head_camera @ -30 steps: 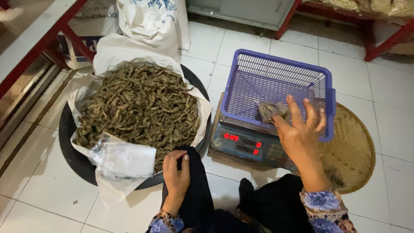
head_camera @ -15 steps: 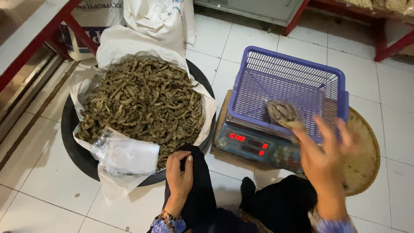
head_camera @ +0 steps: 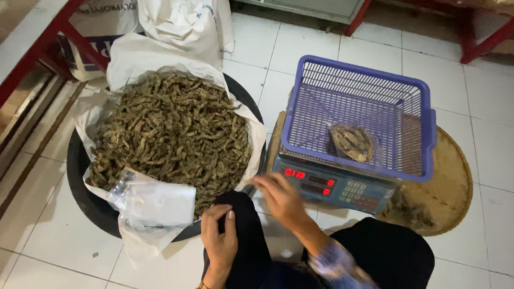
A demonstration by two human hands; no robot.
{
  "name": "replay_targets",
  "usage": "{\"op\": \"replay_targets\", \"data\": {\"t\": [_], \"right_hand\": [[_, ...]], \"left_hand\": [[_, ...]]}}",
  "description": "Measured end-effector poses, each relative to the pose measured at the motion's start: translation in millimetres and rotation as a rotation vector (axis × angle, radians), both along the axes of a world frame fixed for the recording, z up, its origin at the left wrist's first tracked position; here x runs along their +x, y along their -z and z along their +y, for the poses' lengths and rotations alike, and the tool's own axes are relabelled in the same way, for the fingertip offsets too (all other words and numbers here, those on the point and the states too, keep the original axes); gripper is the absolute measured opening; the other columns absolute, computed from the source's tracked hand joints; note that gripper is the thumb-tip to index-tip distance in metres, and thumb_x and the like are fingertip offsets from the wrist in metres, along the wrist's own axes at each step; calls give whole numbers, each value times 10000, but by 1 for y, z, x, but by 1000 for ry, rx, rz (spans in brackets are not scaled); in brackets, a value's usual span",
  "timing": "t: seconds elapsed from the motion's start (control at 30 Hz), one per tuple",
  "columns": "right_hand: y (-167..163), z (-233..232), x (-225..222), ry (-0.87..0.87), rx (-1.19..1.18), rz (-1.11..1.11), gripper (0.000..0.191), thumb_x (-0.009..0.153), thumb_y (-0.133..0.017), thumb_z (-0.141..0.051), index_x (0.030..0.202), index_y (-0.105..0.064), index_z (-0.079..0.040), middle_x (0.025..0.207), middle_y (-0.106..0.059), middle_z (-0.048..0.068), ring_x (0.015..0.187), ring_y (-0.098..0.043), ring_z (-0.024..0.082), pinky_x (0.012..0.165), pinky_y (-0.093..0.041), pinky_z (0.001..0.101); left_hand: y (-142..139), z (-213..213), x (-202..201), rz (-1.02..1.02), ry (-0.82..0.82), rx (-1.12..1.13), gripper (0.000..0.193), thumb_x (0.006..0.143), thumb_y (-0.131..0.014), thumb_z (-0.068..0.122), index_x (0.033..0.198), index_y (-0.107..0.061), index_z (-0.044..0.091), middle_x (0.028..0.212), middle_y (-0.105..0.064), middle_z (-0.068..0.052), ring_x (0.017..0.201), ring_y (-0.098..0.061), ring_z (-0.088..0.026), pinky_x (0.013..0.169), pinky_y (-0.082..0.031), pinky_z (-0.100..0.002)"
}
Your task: The person sits on the floor and fills a clear plastic bag with dried shrimp taken by hand from a large basin, then places the bag on a digital scale, presses buttons to weigh it, and sets filled bags aside while repeating the process.
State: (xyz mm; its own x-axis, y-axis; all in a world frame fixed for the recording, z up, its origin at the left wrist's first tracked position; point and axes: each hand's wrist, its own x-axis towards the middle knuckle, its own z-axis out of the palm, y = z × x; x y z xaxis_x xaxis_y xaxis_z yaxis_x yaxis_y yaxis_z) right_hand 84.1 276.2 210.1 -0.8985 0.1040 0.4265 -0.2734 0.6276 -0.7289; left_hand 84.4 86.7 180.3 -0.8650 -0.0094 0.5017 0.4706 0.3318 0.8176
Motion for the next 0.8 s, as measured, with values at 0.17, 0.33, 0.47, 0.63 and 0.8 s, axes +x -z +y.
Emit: {"op": "replay_targets", "data": {"t": [0.17,0.33,0.47,0.63,0.8], "right_hand": [[24,-39,-86,36,-23,182,335,1027,-572,-45,1358,-617,-40,1304,-605,209,1238,-599,404,1017,-508,455],[61,-45,-99,10,-53,35,326,1041,-567,-79,1362,-619,-58,1288,-629,199,1209,-622,383,998,-515,429],[113,-35,-91,115,-36,-147,250,1021,-574,-91,1241,-692,-104,1169,-682,172,1072,-678,365,929,-540,431],[157,-34,-109,88,43,-251,280,945,-594,-60,1211,-679,-71,1111,-662,212,1015,-652,415,883,-529,468],[168,-52,-149,39,116,-641,256,974,-599,-60,1224,-646,-28,1178,-581,245,985,-625,440,831,-516,523]], "left_hand": [[7,-5,0,-53,-29,-4,128,900,-697,-24,1005,-656,35,1025,-698,-115,974,-673,-291,958,-536,-398],[9,-11,-6,-29,-37,-19,132,887,-704,-17,996,-667,48,1011,-708,-106,987,-676,-297,1036,-509,-453],[7,-17,-10,-35,-15,-4,139,887,-698,-23,998,-664,53,1013,-706,-98,986,-682,-288,1041,-511,-455],[6,-24,-12,-32,16,22,166,875,-694,-37,1011,-645,45,1020,-699,-100,984,-679,-289,1034,-509,-452],[11,-27,-16,-84,-11,23,173,851,-705,-46,990,-658,46,995,-704,-100,971,-693,-277,1048,-505,-464]]}}
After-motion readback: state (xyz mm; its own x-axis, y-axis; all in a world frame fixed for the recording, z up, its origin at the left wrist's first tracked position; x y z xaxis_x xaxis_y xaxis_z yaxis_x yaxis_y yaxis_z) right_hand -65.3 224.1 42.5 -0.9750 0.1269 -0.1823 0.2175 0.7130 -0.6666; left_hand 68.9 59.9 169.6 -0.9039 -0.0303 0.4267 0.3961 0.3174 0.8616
